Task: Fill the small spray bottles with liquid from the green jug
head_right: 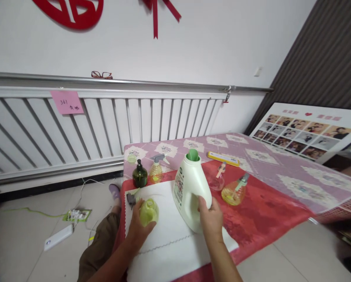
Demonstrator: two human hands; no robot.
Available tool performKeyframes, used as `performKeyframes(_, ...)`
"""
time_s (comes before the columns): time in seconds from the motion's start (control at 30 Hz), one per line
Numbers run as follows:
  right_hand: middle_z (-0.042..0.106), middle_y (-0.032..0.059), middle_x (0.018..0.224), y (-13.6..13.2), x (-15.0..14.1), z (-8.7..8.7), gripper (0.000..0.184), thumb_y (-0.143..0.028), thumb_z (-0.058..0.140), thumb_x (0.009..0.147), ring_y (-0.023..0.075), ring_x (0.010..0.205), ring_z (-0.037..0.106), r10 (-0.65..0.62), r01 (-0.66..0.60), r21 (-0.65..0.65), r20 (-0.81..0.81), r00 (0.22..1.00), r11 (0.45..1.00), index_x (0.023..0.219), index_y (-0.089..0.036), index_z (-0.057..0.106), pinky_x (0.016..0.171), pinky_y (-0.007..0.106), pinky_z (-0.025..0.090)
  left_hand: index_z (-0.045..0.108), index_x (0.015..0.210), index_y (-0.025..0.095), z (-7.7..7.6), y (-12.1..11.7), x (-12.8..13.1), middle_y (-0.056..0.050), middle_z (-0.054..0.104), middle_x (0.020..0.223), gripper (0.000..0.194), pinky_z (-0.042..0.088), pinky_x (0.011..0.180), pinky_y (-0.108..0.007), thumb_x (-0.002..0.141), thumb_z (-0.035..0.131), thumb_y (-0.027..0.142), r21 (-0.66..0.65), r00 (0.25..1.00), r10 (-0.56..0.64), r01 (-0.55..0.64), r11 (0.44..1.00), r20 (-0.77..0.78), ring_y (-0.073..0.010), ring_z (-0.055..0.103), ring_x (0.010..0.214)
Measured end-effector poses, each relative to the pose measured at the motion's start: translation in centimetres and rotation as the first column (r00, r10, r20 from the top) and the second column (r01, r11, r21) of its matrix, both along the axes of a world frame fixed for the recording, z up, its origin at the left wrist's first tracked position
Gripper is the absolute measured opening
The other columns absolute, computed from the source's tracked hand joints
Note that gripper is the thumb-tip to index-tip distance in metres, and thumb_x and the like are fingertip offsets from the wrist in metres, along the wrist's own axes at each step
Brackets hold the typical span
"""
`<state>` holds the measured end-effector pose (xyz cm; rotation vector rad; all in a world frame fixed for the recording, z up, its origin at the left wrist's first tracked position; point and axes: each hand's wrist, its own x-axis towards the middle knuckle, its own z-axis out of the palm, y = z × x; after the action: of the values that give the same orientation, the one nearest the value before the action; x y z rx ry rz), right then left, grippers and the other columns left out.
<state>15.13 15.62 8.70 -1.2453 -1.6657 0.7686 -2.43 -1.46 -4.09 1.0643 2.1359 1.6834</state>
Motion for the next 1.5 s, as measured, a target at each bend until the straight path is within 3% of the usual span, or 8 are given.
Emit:
performKeyframes(0.13, 0.058, -0.0008, 0.053, -0.1, 0.5, -1.8, 0.033, -0.055, 0.059, 0.068, 0.0195, 0.054, 0.054, 0.001, -0.002, -0.039, -0.017, 1.000, 0.999, 0.066, -0.022, 0.057, 0.054, 0.029, 0.042, 0.025, 0.144, 0.016, -0.4, -0.4, -0.3, -0.019, 0.038, 0.150, 0.073, 0.028, 0.120, -0.047, 0.085, 0.054, 0.048, 0.066, 1.000, -0.002, 0.004, 0.998, -0.028, -0.0309, 0.036, 0.142)
performKeyframes(0.33, 0.071, 0.0056, 0.068, 0.7, 0.4, -3.5, 0.050, -0.059, 0.067, 0.061, 0.0255, 0.064, 0.063, -0.070, 0.064, -0.116, -0.049, 0.996, 0.991, 0.089, -0.018, 0.066, 0.057, 0.033, 0.047, 0.029, 0.145, 0.014, -0.4, -0.6, -0.5, -0.018, 0.039, 0.151, 0.069, 0.033, 0.118, -0.044, 0.093, 0.037, 0.059, 0.051, 0.999, 0.031, -0.030, 0.998, -0.019, -0.0268, 0.035, 0.144)
performKeyframes(0.6, 0.073, 0.0085, 0.074, 0.7, 0.4, -3.6, 0.053, -0.061, 0.065, 0.060, 0.0307, 0.073, 0.067, -0.083, 0.080, -0.154, -0.009, 0.997, 0.985, 0.093, -0.019, 0.066, 0.062, 0.037, 0.050, 0.041, 0.138, 0.021, 0.2, -1.2, -1.1, -0.013, 0.049, 0.146, 0.047, 0.045, 0.109, -0.039, 0.096, 0.036, 0.042, 0.043, 0.993, 0.113, -0.113, 0.993, 0.023, -0.0227, 0.047, 0.135)
performKeyframes(0.73, 0.073, 0.0092, 0.078, 0.7, 0.3, -3.6, 0.052, -0.060, 0.065, 0.060, 0.0315, 0.076, 0.067, -0.090, 0.088, -0.130, -0.013, 0.996, 0.988, 0.092, -0.020, 0.066, 0.065, 0.038, 0.050, 0.050, 0.129, 0.023, 1.4, -1.9, -3.9, -0.010, 0.058, 0.134, 0.037, 0.048, 0.105, -0.039, 0.096, 0.037, 0.034, 0.006, 0.965, 0.194, -0.196, 0.981, -0.179, -0.0215, 0.054, 0.127)
performKeyframes(0.8, 0.073, 0.0096, 0.079, 0.8, 0.3, -3.7, 0.052, -0.061, 0.065, 0.060, 0.0317, 0.077, 0.067, -0.097, 0.095, -0.126, -0.008, 0.995, 0.987, 0.092, -0.020, 0.066, 0.065, 0.038, 0.050, 0.053, 0.125, 0.022, 2.0, -2.1, -5.9, -0.010, 0.060, 0.129, 0.035, 0.046, 0.106, -0.042, 0.093, 0.039, 0.030, -0.123, 0.913, 0.164, -0.223, 0.967, -0.373, -0.0228, 0.055, 0.123)
performKeyframes(1.0, 0.073, 0.0102, 0.081, 0.8, 0.1, -3.5, 0.052, -0.057, 0.064, 0.060, 0.0318, 0.078, 0.067, -0.103, 0.101, -0.119, -0.007, 0.995, 0.988, 0.094, -0.019, 0.065, 0.068, 0.039, 0.050, 0.061, 0.121, 0.020, 2.5, -1.9, -9.4, -0.013, 0.055, 0.132, 0.042, 0.038, 0.110, -0.051, 0.079, 0.058, 0.024, -0.308, 0.874, 0.038, -0.211, 0.928, -0.484, -0.0316, 0.047, 0.129)
performKeyframes(1.27, 0.069, 0.0067, 0.070, 0.3, -0.1, -2.7, 0.044, -0.059, 0.064, 0.060, 0.0296, 0.071, 0.065, -0.128, 0.126, -0.099, -0.013, 0.992, 0.987, 0.083, -0.021, 0.064, 0.062, 0.036, 0.049, 0.066, 0.113, 0.022, 2.7, -0.9, -9.1, -0.013, 0.052, 0.138, 0.034, 0.034, 0.110, -0.051, 0.081, 0.057, 0.023, -0.485, 0.856, -0.103, -0.183, 0.855, -0.506, -0.0323, 0.040, 0.135)
performKeyframes(1.5, 0.070, 0.0071, 0.070, 0.3, -0.2, -2.7, 0.045, -0.060, 0.063, 0.060, 0.0283, 0.069, 0.065, -0.125, 0.123, -0.076, -0.028, 0.992, 0.990, 0.081, -0.021, 0.064, 0.061, 0.036, 0.048, 0.067, 0.099, 0.019, 3.7, -0.9, -8.9, -0.014, 0.053, 0.137, 0.022, 0.035, 0.108, -0.052, 0.081, 0.057, 0.023, -0.507, 0.862, -0.121, -0.170, 0.845, -0.492, -0.0333, 0.040, 0.134)
